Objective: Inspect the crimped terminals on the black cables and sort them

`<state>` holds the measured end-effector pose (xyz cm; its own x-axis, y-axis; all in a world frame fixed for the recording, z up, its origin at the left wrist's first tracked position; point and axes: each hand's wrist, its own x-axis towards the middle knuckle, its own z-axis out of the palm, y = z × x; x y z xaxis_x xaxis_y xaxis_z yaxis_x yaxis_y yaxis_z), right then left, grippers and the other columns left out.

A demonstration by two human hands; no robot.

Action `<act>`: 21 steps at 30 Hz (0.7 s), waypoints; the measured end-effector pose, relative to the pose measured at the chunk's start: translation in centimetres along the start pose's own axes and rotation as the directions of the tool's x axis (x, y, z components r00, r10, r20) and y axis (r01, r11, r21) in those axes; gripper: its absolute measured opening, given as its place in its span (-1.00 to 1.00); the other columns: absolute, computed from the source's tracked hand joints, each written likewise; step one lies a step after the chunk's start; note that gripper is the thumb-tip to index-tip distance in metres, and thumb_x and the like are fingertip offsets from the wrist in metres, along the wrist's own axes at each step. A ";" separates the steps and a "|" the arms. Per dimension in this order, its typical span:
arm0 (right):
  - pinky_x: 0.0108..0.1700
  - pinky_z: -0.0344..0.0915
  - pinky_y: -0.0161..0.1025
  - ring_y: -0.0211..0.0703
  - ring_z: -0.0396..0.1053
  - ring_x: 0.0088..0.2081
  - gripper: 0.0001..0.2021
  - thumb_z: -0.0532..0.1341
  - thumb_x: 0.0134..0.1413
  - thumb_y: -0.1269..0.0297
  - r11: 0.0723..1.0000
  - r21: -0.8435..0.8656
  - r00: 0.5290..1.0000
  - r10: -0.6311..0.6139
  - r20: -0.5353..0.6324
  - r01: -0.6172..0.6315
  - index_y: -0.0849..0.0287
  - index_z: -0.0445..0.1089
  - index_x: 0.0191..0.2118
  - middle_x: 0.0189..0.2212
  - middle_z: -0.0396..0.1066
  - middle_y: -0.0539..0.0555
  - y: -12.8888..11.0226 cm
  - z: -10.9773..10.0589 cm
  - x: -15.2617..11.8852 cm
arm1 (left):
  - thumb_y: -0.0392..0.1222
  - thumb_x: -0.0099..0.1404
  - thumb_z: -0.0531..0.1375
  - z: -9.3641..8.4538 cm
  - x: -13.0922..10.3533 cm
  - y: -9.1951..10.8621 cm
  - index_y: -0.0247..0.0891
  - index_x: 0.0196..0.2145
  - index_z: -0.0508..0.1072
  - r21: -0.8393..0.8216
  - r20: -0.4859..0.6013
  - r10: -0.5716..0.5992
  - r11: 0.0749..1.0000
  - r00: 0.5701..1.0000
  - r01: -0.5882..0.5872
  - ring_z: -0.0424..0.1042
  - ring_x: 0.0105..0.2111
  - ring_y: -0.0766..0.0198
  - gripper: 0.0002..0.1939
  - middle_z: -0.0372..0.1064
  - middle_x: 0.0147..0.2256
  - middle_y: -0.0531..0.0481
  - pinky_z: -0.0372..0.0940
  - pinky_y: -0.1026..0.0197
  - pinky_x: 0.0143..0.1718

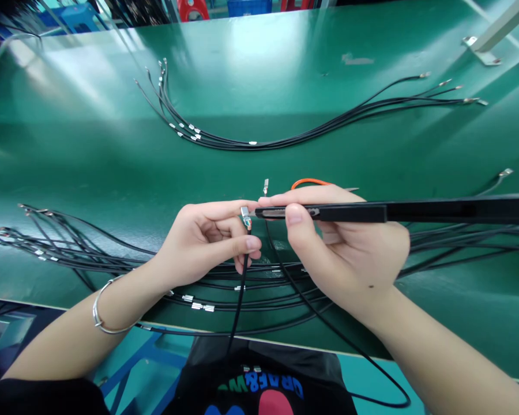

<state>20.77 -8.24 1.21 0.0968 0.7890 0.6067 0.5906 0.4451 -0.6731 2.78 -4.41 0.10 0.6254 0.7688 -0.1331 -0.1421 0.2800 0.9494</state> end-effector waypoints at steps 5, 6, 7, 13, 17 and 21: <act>-0.33 0.51 -0.20 -0.15 0.54 -0.29 -0.79 0.19 0.15 0.43 0.975 0.136 0.984 0.177 0.001 -0.175 -0.01 0.55 -0.27 -0.34 0.56 -0.04 0.3 0.6 0.0 | -0.19 0.11 0.40 -0.1 0.0 -0.2 -0.38 -0.01 0.45 -0.029 0.022 -0.007 1.000 1.000 0.008 0.45 -0.56 0.32 -0.51 0.46 -0.51 0.01 0.43 0.31 -0.51; -0.31 0.53 -0.16 -0.13 0.54 -0.30 -0.82 0.20 0.16 0.41 0.955 0.200 0.975 0.221 0.012 -0.219 0.01 0.55 -0.29 -0.35 0.56 -0.02 0.5 0.7 0.0 | -0.20 0.11 0.40 -0.1 0.0 -0.2 -0.37 -0.02 0.46 -0.041 0.028 -0.011 0.999 1.000 0.013 0.45 -0.56 0.32 -0.52 0.46 -0.51 0.01 0.43 0.31 -0.52; -0.28 0.55 -0.11 -0.09 0.55 -0.32 -0.84 0.21 0.16 0.40 0.927 0.271 0.965 0.260 0.029 -0.258 0.04 0.54 -0.30 -0.36 0.56 -0.01 0.8 0.8 0.0 | -0.20 0.11 0.40 -0.1 0.0 -0.2 -0.37 -0.04 0.46 -0.051 0.031 -0.017 0.999 0.999 0.019 0.45 -0.56 0.31 -0.54 0.46 -0.52 0.02 0.43 0.31 -0.52; -0.26 0.58 -0.08 -0.05 0.56 -0.35 -0.87 0.24 0.14 0.39 0.807 0.490 0.933 0.359 0.034 -0.328 0.09 0.54 -0.35 -0.43 0.53 0.00 1.7 1.3 -0.2 | -0.16 0.10 0.41 -0.4 0.1 -0.2 -0.34 -0.04 0.47 -0.102 0.057 -0.064 0.992 0.996 0.070 0.49 -0.52 0.26 -0.53 0.48 -0.51 0.00 0.44 0.30 -0.53; -0.26 0.58 -0.10 -0.06 0.56 -0.36 -0.89 0.25 0.13 0.41 0.792 0.514 0.928 0.373 0.018 -0.329 0.17 0.55 -0.35 -0.40 0.54 0.03 1.4 1.3 -0.1 | -0.17 0.10 0.41 -0.5 0.2 0.1 -0.34 -0.01 0.47 -0.130 0.094 -0.109 0.984 0.990 0.121 0.47 -0.57 0.30 -0.51 0.50 -0.49 -0.03 0.43 0.31 -0.54; -0.25 0.59 -0.09 -0.05 0.56 -0.35 -0.90 0.26 0.12 0.41 0.791 0.517 0.926 0.376 0.011 -0.328 0.18 0.55 -0.35 -0.38 0.54 0.05 1.3 1.3 -0.1 | -0.20 0.12 0.40 -0.6 0.3 0.2 -0.35 -0.02 0.48 -0.154 0.124 -0.132 0.977 0.983 0.151 0.46 -0.58 0.32 -0.53 0.51 -0.48 -0.03 0.41 0.34 -0.55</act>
<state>20.47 -7.24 -0.28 0.3031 0.9031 0.3040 0.0213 0.3126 -0.9497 2.44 -3.77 0.11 0.7287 0.6481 -0.2214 -0.1624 0.4777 0.8634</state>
